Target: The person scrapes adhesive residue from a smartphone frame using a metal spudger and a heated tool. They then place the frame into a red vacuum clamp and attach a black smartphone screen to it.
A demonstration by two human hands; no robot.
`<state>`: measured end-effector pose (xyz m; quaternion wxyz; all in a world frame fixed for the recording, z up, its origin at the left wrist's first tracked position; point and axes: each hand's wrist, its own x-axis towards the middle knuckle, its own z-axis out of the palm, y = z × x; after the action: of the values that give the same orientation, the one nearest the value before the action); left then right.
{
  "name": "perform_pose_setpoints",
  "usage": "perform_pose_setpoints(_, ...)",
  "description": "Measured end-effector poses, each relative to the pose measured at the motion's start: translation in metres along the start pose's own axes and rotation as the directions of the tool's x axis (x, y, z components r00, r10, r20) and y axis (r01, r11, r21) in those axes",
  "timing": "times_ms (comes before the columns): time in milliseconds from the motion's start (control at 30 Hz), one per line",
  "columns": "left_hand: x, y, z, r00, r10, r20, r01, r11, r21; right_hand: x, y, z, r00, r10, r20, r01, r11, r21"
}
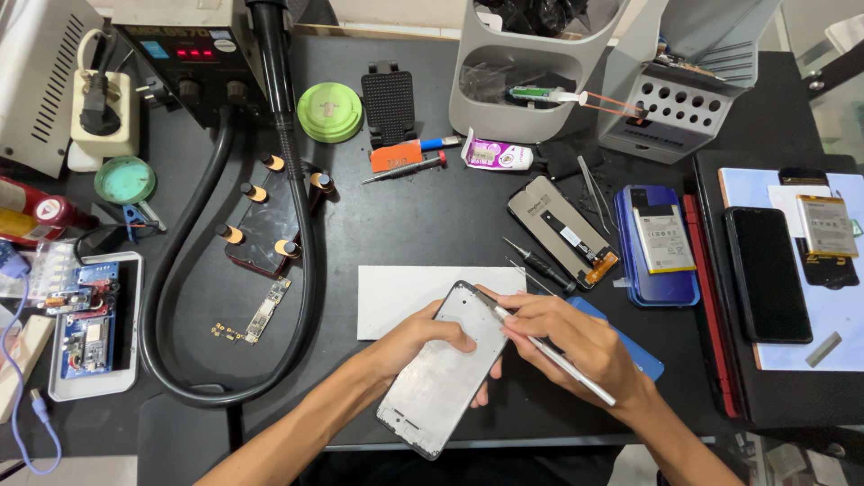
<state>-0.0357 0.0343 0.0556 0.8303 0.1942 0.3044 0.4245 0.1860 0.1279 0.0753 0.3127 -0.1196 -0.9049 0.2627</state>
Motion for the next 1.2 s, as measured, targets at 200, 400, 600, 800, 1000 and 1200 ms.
perform_pose_setpoints(200,0.002,-0.003,-0.002,0.999,0.038,0.004,-0.038,0.999,-0.012,0.003,0.000,0.005,1.000,-0.004,-0.012,0.004,0.999,-0.032)
perform_pose_setpoints(400,0.001,0.000,-0.002,1.000,0.022,0.001,-0.022,1.000,-0.009,0.004,0.006,0.008,0.999,-0.032,-0.015,0.032,0.999,-0.015)
perform_pose_setpoints(600,0.003,-0.003,-0.007,0.999,0.025,-0.031,-0.025,1.000,0.009,0.002,0.011,0.014,0.996,-0.084,-0.026,0.082,0.994,-0.067)
perform_pose_setpoints(800,0.012,-0.013,-0.015,0.999,0.040,0.031,-0.041,0.999,0.010,-0.010,0.024,0.016,0.989,0.096,-0.112,-0.085,0.992,0.097)
perform_pose_setpoints(1000,0.019,-0.025,-0.009,0.984,0.176,0.038,-0.172,0.982,-0.083,-0.023,0.026,0.018,0.852,0.519,-0.064,-0.380,0.699,0.605)
perform_pose_setpoints(1200,0.012,-0.029,-0.006,0.990,0.141,0.017,-0.137,0.982,-0.132,-0.022,0.011,0.016,0.981,0.113,-0.161,-0.092,0.987,0.129)
